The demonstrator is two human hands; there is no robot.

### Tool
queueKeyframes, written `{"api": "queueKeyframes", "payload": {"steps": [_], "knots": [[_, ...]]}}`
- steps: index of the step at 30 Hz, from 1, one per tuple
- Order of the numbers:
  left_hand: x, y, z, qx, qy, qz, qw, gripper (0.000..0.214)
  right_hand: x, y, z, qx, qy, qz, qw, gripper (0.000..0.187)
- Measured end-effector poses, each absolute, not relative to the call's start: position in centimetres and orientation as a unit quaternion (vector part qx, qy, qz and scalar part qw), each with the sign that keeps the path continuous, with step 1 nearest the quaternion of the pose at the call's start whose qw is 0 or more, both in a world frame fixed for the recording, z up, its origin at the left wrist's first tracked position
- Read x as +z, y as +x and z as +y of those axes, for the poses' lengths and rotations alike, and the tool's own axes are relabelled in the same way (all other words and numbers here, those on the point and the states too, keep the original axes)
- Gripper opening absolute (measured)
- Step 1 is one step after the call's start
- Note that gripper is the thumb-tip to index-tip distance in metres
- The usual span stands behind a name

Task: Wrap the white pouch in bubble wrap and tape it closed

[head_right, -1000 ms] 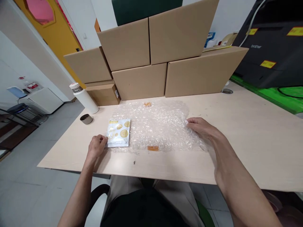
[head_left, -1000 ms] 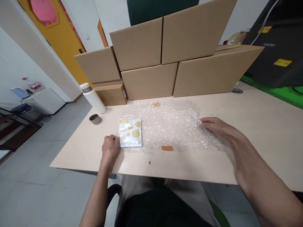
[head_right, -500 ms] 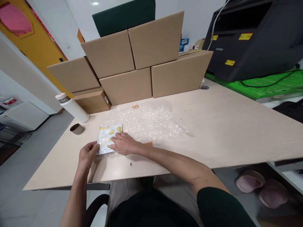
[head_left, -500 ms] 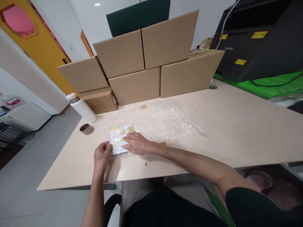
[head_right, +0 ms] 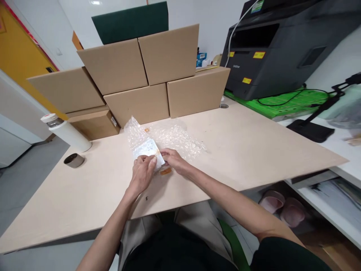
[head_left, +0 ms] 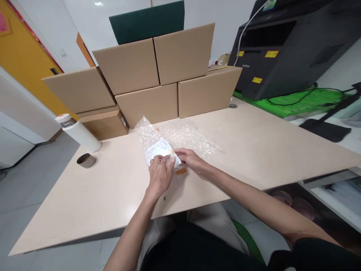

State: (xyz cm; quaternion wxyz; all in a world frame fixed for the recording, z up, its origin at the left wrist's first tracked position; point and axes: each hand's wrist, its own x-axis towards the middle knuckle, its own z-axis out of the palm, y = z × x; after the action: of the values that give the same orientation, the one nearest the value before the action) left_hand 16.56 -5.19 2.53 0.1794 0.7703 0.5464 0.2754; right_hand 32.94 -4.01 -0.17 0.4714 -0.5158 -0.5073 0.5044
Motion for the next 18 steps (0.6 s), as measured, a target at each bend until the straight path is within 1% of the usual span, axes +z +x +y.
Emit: {"api": "queueKeyframes", "payload": {"steps": [2,3,5,7,9,11,13,14,16,18], "knots": [[2.0,16.9,-5.1,0.211,0.798,0.543,0.155,0.047,0.0,34.3,-4.0,0.369,-0.563,-0.563,0.479,0.028],[1.8,16.8,-5.1,0.187,0.809,0.536,0.151,0.048,0.1,34.5,-3.9,0.314,-0.56,-0.601,0.476,0.03],[1.6,16.2,-5.2,0.187,0.813,0.532,0.146,0.048,0.3,34.0,-3.6,0.257,-0.515,-0.689,0.44,0.031],[1.4,14.9,-5.2,0.231,0.782,0.565,0.128,0.049,0.3,32.5,-3.2,0.232,-0.479,-0.758,0.376,0.029],[1.2,13.3,-5.3,0.296,0.716,0.616,0.144,0.056,0.3,31.0,-2.8,0.201,-0.477,-0.794,0.317,0.03],[1.1,11.9,-5.5,0.351,0.644,0.632,0.251,0.067,0.5,30.2,-2.6,0.182,-0.489,-0.8,0.295,0.034],[1.5,11.3,-5.8,0.396,0.591,0.606,0.356,0.072,0.8,30.3,-2.7,0.205,-0.492,-0.789,0.307,0.039],[1.9,11.5,-6.1,0.418,0.58,0.588,0.378,0.071,1.0,30.7,-2.8,0.233,-0.488,-0.777,0.322,0.042],[3.1,12.9,-6.4,0.458,0.595,0.547,0.37,0.067,1.4,31.7,-3.0,0.317,-0.472,-0.733,0.372,0.045],[4.2,15.2,-6.4,0.479,0.635,0.495,0.35,0.061,1.5,33.0,-3.1,0.421,-0.447,-0.654,0.442,0.044]]}}
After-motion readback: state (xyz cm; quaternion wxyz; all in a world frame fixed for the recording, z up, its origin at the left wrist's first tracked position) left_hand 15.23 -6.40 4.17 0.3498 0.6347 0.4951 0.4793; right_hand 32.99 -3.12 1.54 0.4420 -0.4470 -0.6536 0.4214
